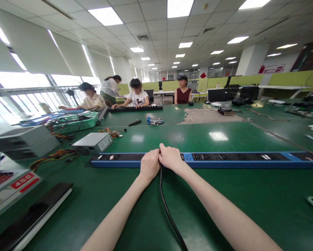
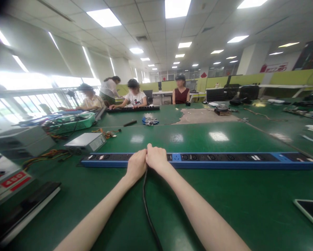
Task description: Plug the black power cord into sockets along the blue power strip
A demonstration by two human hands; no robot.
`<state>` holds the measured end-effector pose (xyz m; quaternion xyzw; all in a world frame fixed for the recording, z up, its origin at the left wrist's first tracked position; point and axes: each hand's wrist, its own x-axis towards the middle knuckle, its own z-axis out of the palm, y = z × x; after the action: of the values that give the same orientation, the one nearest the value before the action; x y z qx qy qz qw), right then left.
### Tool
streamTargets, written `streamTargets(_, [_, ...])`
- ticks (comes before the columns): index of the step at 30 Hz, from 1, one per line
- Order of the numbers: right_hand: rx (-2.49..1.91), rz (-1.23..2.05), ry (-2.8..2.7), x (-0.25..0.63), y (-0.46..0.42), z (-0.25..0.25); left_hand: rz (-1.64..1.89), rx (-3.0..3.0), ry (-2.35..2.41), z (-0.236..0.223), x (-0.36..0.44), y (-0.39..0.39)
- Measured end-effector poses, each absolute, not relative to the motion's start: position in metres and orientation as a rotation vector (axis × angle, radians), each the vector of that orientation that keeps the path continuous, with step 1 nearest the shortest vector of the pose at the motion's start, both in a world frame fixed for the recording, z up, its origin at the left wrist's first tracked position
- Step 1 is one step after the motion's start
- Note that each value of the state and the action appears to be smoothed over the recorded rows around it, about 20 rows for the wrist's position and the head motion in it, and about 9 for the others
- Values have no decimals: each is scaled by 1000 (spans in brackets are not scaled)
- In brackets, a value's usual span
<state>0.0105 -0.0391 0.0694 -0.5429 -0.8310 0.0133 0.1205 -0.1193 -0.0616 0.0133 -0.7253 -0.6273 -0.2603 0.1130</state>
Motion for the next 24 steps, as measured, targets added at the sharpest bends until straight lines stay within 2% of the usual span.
streamTargets(5, [-1645, 53, -2428, 12, -44, 74, -279, -1848, -2203, 60, -187, -55])
streamTargets(8, [-1648, 66, -2423, 14, -47, 76, -74, -1873, -2347, 70, -216, -57])
streamTargets(24, [-1625, 129, -2389, 23, -44, 74, 37, -1760, -2043, 46, -155, -60])
